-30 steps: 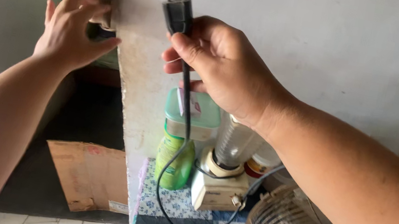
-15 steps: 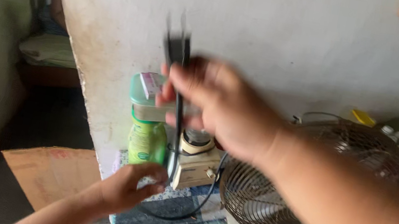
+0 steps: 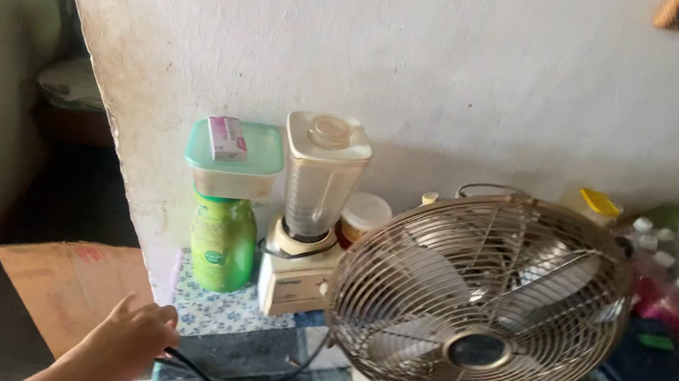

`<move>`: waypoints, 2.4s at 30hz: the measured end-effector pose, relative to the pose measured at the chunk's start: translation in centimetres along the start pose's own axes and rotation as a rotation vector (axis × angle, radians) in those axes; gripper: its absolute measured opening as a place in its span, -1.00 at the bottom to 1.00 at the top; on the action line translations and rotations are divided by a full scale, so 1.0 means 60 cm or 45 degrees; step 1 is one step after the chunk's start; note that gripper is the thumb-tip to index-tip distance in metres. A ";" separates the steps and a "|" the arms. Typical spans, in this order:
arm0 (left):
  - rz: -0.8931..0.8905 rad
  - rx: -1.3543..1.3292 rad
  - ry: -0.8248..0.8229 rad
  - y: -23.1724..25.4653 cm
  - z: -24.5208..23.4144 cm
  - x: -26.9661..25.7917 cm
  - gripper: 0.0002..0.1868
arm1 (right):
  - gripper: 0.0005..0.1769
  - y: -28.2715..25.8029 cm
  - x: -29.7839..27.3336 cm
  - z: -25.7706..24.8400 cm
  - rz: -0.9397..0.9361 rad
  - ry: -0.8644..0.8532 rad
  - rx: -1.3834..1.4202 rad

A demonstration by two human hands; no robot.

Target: The person unplugs an electric fan, removes the front grille, and uses a screwdriver to loosen the central nut holding the fan blades. The clip ends with the fan partially disassembled.

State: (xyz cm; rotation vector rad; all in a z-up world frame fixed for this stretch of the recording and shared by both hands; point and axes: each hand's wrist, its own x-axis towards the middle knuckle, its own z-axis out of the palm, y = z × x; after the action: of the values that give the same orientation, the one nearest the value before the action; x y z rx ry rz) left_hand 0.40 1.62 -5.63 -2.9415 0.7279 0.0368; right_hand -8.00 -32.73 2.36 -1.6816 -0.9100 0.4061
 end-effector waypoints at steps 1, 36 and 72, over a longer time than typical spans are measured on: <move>-0.029 0.104 -0.050 0.012 0.005 0.006 -0.65 | -0.67 0.010 -0.016 -0.020 0.050 0.000 -0.021; -0.572 -1.385 0.801 0.248 -0.164 0.157 -0.51 | -0.66 0.430 -0.419 -0.519 1.192 0.878 -0.988; -0.040 -2.126 0.912 0.356 -0.156 0.212 -0.44 | -0.37 0.195 -0.296 -0.589 0.012 1.196 0.602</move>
State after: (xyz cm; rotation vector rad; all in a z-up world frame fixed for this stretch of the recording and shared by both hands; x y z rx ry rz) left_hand 1.68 -24.12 0.85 -4.6239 1.0262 -0.8692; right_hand 8.68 -70.31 -0.71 -1.2141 -0.0871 -0.1731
